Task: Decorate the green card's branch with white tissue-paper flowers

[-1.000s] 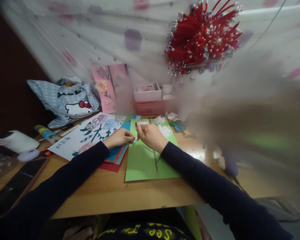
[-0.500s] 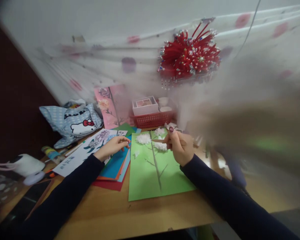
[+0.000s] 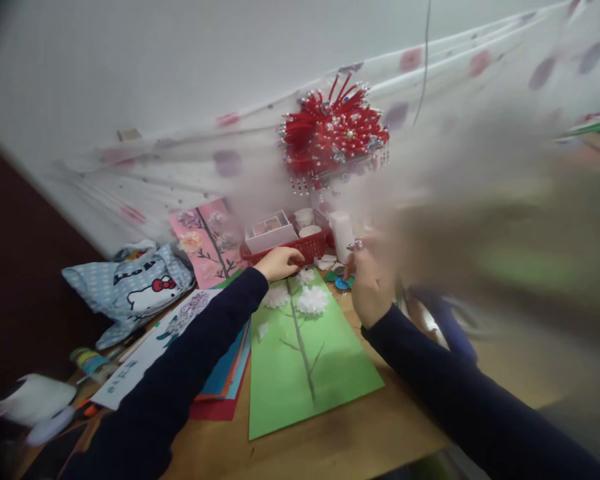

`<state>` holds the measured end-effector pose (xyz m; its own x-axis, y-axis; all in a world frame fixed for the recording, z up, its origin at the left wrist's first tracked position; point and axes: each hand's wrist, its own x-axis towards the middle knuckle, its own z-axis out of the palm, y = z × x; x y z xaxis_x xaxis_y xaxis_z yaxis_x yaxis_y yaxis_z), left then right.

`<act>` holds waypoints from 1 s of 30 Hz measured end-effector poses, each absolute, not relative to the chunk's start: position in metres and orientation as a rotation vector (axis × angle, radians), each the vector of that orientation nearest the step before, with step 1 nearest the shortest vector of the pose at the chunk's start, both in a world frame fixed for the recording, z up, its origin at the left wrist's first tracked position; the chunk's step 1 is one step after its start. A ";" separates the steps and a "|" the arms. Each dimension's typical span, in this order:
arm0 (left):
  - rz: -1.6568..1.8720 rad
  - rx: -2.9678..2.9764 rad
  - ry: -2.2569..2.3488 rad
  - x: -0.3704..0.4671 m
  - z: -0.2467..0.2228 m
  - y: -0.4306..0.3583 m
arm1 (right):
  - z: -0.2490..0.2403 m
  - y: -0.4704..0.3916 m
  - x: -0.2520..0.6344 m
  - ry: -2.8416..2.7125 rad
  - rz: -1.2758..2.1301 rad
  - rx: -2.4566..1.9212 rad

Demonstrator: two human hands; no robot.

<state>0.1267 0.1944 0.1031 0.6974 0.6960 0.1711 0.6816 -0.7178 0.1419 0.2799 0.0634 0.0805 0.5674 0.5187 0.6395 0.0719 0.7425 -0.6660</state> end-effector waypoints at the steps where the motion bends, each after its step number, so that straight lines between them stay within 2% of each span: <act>1: 0.297 2.866 1.130 0.141 0.100 0.200 | 0.082 0.062 0.280 -0.936 0.320 -0.693; 8: 0.094 2.972 1.177 0.213 0.079 0.216 | 0.090 0.052 0.280 -0.875 0.425 -0.662; 18: -0.031 2.916 1.337 0.227 0.062 0.230 | 0.097 0.039 0.282 -0.898 0.381 -0.633; 23: 0.126 2.955 1.269 0.220 0.071 0.225 | 0.095 0.040 0.283 -0.881 0.389 -0.644; 30: 0.458 2.965 1.090 0.187 0.112 0.206 | 0.095 0.042 0.283 -0.851 0.403 -0.589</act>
<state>0.1873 0.2060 0.1117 0.7259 0.6265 0.2837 0.6410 -0.7659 0.0512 0.2826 0.0424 0.0950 0.6007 0.5511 0.5792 -0.0991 0.7702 -0.6300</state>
